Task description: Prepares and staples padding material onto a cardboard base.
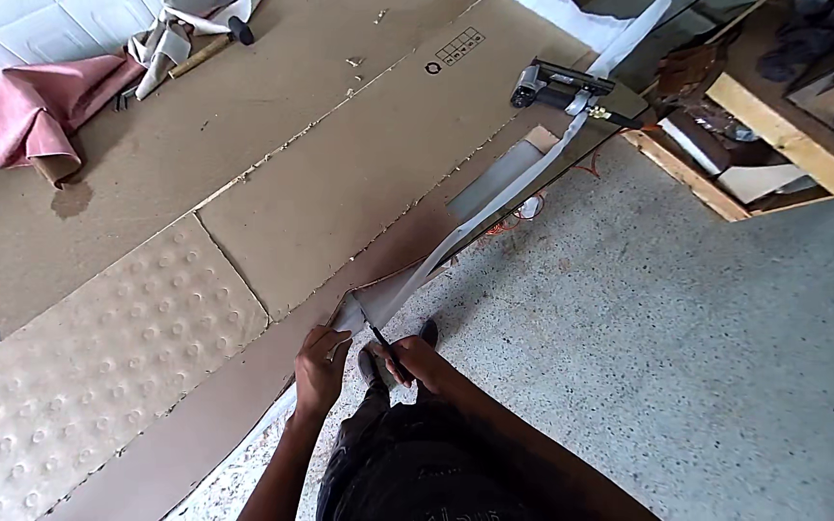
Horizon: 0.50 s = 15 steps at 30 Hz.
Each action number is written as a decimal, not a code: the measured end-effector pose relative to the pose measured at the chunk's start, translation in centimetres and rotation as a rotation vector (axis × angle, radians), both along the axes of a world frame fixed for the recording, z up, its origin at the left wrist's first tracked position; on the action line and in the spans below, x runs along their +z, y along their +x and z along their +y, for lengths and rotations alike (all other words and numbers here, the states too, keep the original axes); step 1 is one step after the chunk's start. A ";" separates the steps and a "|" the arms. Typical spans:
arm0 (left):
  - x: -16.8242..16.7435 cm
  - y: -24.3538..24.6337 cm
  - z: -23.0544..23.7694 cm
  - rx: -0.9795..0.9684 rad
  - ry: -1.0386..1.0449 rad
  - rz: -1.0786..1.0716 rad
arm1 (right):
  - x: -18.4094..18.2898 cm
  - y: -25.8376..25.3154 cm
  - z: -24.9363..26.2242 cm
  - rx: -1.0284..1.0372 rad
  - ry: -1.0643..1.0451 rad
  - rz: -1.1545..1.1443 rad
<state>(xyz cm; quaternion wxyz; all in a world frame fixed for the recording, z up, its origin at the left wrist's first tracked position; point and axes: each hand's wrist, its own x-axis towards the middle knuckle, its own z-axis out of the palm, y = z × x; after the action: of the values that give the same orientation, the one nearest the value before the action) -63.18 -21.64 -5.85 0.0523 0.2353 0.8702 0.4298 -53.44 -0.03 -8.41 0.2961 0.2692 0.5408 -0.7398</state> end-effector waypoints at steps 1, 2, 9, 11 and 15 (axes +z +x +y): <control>0.1 -0.2 0.0 0.004 0.001 -0.002 | 0.1 0.0 0.1 -0.003 -0.001 -0.002; 0.3 -0.4 -0.1 0.010 0.002 -0.003 | 0.2 0.0 0.2 0.000 0.000 -0.003; 1.3 -3.1 -1.4 0.084 0.057 -0.017 | 0.2 1.3 1.4 0.040 -0.003 0.013; 1.1 -3.8 -1.6 0.110 0.062 -0.042 | 0.7 2.7 1.8 0.063 -0.038 0.007; 1.2 -3.6 -1.3 0.109 0.082 -0.109 | 0.5 5.7 2.0 0.055 -0.154 -0.022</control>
<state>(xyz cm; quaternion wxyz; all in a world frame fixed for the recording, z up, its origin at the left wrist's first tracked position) -66.81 -22.96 -4.66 0.0664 0.1657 0.8593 0.4793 -47.76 1.99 -7.90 0.3424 0.2388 0.4860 -0.7678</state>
